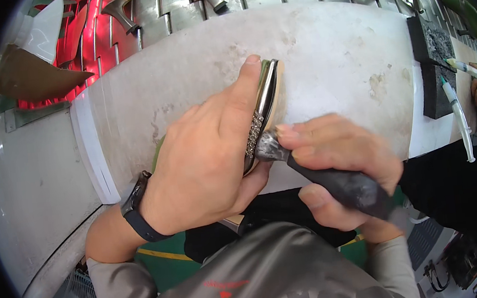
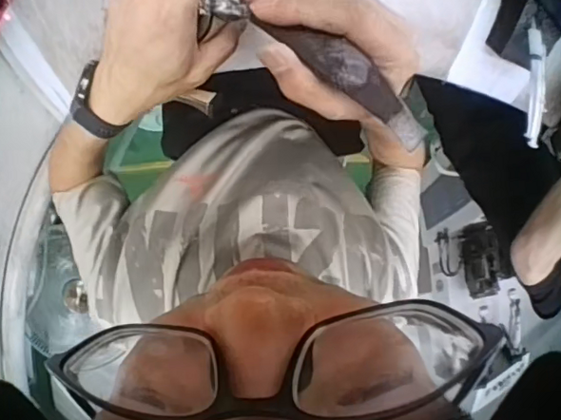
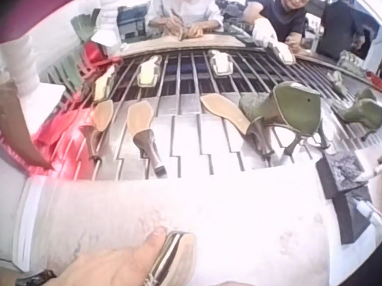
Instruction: The person attaches soles and heels to shoe uppers on lasts by aligning and pressing them by hand, then hammers around the edges of the soles with a hammer.
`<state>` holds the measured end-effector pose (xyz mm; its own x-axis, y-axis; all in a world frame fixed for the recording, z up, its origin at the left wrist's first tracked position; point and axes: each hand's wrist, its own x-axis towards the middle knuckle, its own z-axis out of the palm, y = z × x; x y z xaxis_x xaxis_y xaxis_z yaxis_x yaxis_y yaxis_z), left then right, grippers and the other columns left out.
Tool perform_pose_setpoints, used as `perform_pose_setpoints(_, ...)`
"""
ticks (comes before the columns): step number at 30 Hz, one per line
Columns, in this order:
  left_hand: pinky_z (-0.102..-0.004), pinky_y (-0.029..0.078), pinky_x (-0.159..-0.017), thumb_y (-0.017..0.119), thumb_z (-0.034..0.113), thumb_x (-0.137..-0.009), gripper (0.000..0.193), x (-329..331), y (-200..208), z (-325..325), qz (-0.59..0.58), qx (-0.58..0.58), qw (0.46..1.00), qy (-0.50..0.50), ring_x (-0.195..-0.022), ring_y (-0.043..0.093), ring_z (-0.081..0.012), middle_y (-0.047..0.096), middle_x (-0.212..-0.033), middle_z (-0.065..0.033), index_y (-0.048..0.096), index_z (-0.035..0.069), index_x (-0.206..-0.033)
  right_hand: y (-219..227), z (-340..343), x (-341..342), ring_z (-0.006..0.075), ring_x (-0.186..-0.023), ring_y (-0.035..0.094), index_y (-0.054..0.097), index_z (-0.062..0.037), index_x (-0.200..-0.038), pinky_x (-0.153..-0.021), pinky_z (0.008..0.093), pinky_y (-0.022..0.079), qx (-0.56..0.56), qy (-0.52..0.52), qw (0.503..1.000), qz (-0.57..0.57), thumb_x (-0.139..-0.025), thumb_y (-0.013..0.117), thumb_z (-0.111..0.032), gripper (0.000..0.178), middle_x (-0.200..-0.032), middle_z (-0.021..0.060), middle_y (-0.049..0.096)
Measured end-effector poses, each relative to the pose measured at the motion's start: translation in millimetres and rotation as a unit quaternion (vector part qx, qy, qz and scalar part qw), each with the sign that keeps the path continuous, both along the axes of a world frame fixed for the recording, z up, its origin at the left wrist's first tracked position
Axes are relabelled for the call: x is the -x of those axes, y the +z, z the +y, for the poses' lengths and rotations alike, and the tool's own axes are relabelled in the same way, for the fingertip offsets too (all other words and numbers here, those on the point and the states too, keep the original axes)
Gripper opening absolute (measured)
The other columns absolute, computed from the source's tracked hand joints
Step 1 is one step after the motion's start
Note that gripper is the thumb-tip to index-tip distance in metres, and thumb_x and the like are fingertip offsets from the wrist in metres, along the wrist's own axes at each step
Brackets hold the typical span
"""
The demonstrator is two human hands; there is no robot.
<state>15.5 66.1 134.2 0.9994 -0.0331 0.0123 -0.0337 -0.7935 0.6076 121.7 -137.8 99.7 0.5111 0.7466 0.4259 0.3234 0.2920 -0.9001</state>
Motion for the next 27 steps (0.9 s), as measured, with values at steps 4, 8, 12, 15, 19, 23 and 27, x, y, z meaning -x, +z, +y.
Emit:
perform_pose_setpoints(4, -0.0474, 0.055, -0.089, 0.078, 0.003, -0.072, 0.103, 4, 0, 3, -0.020, 0.002, 1.000, -0.012, -0.104, 0.066, -0.0497, 0.061, -0.129, -0.0322, 0.024, -0.011, -0.158, 15, 8, -24, 0.0380, -0.112, 0.070, 0.066, 0.0018, -0.112, -0.096, 0.0471, 0.057, 0.023, 0.084, 0.993, -0.075, -0.089, 0.076, -0.013, 0.030, -0.115, 0.0255, 0.072)
perform_pose_setpoints(8, -0.0471, 0.054, -0.091, 0.080, 0.003, -0.072, 0.104, 3, 0, 6, -0.005, -0.007, 1.000, -0.014, -0.106, 0.066, -0.0497, 0.060, -0.129, -0.0331, 0.023, -0.011, -0.158, -9, 1, 24, 0.0288, -0.112, 0.070, 0.064, 0.0077, -0.120, -0.098, 0.0394, 0.056, -0.016, -0.062, 0.977, 0.206, -0.091, 0.071, -0.003, 0.031, -0.122, 0.0249, 0.071)
perform_pose_setpoints(12, -0.0475, 0.054, -0.092, 0.082, 0.004, -0.071, 0.106, 3, 2, 3, -0.005, 0.002, 1.000, -0.014, -0.109, 0.066, -0.0496, 0.060, -0.130, -0.0333, 0.023, -0.012, -0.158, -12, 6, 39, 0.0255, -0.118, 0.067, 0.058, 0.0071, -0.123, -0.104, 0.0380, 0.052, -0.064, -0.098, 0.904, 0.412, -0.095, 0.067, -0.001, 0.031, -0.127, 0.0255, 0.068)
perform_pose_setpoints(15, -0.0476, 0.054, -0.091, 0.082, 0.004, -0.071, 0.106, -1, 3, 4, -0.005, 0.007, 1.000, -0.016, -0.107, 0.066, -0.0490, 0.060, -0.128, -0.0327, 0.024, -0.012, -0.158, 1, 3, 7, 0.0255, -0.112, 0.071, 0.063, 0.0064, -0.119, -0.098, 0.0367, 0.056, -0.015, -0.078, 0.960, 0.270, -0.090, 0.072, 0.000, 0.031, -0.121, 0.0237, 0.072)
perform_pose_setpoints(19, -0.0470, 0.054, -0.086, 0.083, 0.006, -0.071, 0.106, 4, 2, 6, -0.011, -0.018, 1.000, -0.015, -0.100, 0.066, -0.0465, 0.061, -0.125, -0.0309, 0.024, -0.014, -0.157, 25, 9, -26, 0.0342, -0.109, 0.070, 0.066, 0.0055, -0.110, -0.098, 0.0446, 0.055, 0.081, 0.044, 0.991, 0.097, -0.086, 0.079, -0.014, 0.034, -0.114, 0.0267, 0.072)
perform_pose_setpoints(23, -0.0466, 0.054, -0.084, 0.083, 0.007, -0.070, 0.106, 5, -1, 8, -0.012, 0.010, 1.000, -0.015, -0.097, 0.066, -0.0448, 0.062, -0.124, -0.0297, 0.025, -0.015, -0.156, 45, 18, -27, 0.0270, -0.105, 0.072, 0.064, 0.0086, -0.111, -0.100, 0.0387, 0.055, 0.179, -0.045, 0.966, 0.183, -0.091, 0.071, -0.015, 0.032, -0.112, 0.0243, 0.074)
perform_pose_setpoints(27, -0.0476, 0.054, -0.085, 0.083, 0.007, -0.070, 0.106, 5, 0, 9, -0.027, 0.004, 0.999, -0.021, -0.099, 0.066, -0.0449, 0.062, -0.125, -0.0292, 0.025, -0.014, -0.156, 40, 41, -56, 0.0262, -0.102, 0.073, 0.064, 0.0090, -0.110, -0.096, 0.0372, 0.056, 0.192, -0.094, 0.963, 0.161, -0.093, 0.066, -0.015, 0.029, -0.110, 0.0237, 0.074)
